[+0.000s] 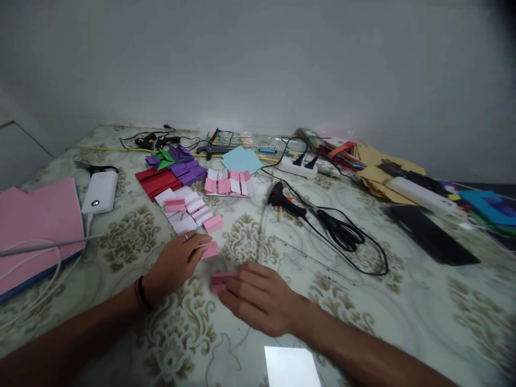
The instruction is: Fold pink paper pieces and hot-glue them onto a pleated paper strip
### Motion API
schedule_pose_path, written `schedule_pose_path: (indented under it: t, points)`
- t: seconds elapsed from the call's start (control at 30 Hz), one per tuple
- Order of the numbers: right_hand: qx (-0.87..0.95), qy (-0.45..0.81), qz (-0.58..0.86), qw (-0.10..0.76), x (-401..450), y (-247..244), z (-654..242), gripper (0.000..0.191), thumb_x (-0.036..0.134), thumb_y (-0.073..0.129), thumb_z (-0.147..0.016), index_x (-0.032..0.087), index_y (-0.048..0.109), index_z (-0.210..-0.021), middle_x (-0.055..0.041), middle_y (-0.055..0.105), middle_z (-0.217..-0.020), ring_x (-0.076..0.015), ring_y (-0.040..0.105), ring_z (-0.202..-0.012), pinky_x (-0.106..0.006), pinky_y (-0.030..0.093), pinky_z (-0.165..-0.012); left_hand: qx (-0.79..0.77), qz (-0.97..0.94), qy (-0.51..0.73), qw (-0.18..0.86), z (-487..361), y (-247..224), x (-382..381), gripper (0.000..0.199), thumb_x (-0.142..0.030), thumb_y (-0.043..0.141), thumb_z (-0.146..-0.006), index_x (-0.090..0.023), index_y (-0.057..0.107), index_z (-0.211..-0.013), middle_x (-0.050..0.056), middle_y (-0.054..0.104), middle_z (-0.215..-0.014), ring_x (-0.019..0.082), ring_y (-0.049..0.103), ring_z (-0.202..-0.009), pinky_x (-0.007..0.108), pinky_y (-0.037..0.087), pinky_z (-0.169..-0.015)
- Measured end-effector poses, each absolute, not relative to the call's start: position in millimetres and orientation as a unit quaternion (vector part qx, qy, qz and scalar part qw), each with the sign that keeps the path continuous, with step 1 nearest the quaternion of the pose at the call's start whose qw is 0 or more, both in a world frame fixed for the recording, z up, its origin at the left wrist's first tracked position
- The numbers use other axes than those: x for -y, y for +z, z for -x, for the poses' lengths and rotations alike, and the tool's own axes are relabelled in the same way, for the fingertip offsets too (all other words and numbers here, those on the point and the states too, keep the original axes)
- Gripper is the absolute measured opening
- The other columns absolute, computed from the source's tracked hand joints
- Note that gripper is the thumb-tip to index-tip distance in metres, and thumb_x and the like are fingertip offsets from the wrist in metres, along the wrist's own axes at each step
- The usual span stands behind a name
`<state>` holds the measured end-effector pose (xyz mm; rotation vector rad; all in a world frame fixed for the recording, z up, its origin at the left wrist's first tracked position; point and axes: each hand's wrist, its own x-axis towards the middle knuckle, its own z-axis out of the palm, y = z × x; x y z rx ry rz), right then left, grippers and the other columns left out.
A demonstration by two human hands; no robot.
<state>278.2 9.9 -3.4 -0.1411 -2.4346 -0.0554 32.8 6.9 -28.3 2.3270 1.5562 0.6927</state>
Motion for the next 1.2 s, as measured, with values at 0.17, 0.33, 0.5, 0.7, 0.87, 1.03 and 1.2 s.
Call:
schedule_pose_path:
  t: [0.17,0.33,0.5,0.7,0.87,1.03,1.2]
  points:
    - [0.907,-0.017,0.166,0.386,-35.4,3.3,-292.0,0.016,0.017,0.053,-0.094,0.022,0.065,-0.103,-0.0074,0.071,-0.091,-0.0200,0.061,-0.082,-0.037,0.050,-0.073,-0.485,-0.831,0.237,0.132,-31.1,-33.6,-5.7,0.036,-0.019,0.045,-0.102,-0.027,0.067,-0.129,0.003,0.071,-0.119,0.014,0.067,-0.109,0.028,0.055,-0.097]
    - [0.794,-0.093,0.500,0.334,-116.3,-14.8,-349.0,0.033,0.028,0.056,-0.093,0.013,0.063,-0.121,-0.0201,0.060,-0.122,-0.0324,0.056,-0.115,-0.051,0.049,-0.100,-0.438,-0.853,0.244,0.145,-28.4,-36.5,-5.3,0.045,-0.009,0.041,-0.100,-0.025,0.068,-0.132,0.005,0.070,-0.121,0.013,0.067,-0.109,0.026,0.057,-0.096]
    - [0.756,-0.070,0.617,0.206,-159.7,-50.6,-392.7,0.049,0.036,0.056,-0.090,0.004,0.062,-0.126,-0.0256,0.062,-0.122,-0.0384,0.055,-0.114,-0.056,0.046,-0.102,-0.438,-0.844,0.269,0.154,-30.2,-39.3,-5.2,0.046,-0.006,0.043,-0.098,-0.026,0.069,-0.131,0.005,0.070,-0.116,0.013,0.067,-0.107,0.026,0.058,-0.095]
    - [0.765,-0.027,0.616,0.187,-163.5,-60.8,-393.2,0.055,0.031,0.056,-0.087,0.008,0.057,-0.137,-0.0201,0.067,-0.121,-0.0339,0.061,-0.108,-0.048,0.050,-0.099,-0.426,-0.852,0.261,0.156,-31.4,-36.7,-3.3,0.048,-0.004,0.040,-0.097,-0.025,0.069,-0.130,0.005,0.070,-0.112,0.013,0.067,-0.101,0.025,0.058,-0.090]
    - [0.761,-0.012,0.623,0.182,-163.5,-57.2,-391.0,0.054,0.027,0.056,-0.086,0.009,0.058,-0.137,-0.0206,0.067,-0.125,-0.0350,0.061,-0.114,-0.049,0.049,-0.101,-0.420,-0.853,0.269,0.153,-31.4,-41.3,-4.0,0.041,-0.010,0.044,-0.099,-0.023,0.070,-0.128,0.005,0.069,-0.110,0.013,0.067,-0.100,0.025,0.057,-0.089]
    - [0.743,0.014,0.641,0.191,-162.0,-52.7,-391.2,0.046,0.029,0.058,-0.083,0.013,0.063,-0.126,-0.0171,0.072,-0.114,-0.0318,0.066,-0.105,-0.042,0.051,-0.092,-0.423,-0.849,0.272,0.161,-33.5,-41.4,-3.0,0.036,-0.016,0.049,-0.101,-0.024,0.067,-0.132,0.006,0.068,-0.111,0.013,0.066,-0.101,0.027,0.057,-0.091]
    - [0.702,0.048,0.670,0.235,-156.6,-41.0,-392.2,0.045,0.045,0.057,-0.086,0.017,0.067,-0.120,-0.0105,0.074,-0.087,-0.0247,0.065,-0.076,-0.032,0.046,-0.068,-0.440,-0.839,0.272,0.172,-34.1,-41.7,-3.0,0.036,-0.017,0.049,-0.101,-0.025,0.067,-0.131,0.006,0.067,-0.110,0.013,0.065,-0.101,0.027,0.056,-0.091]
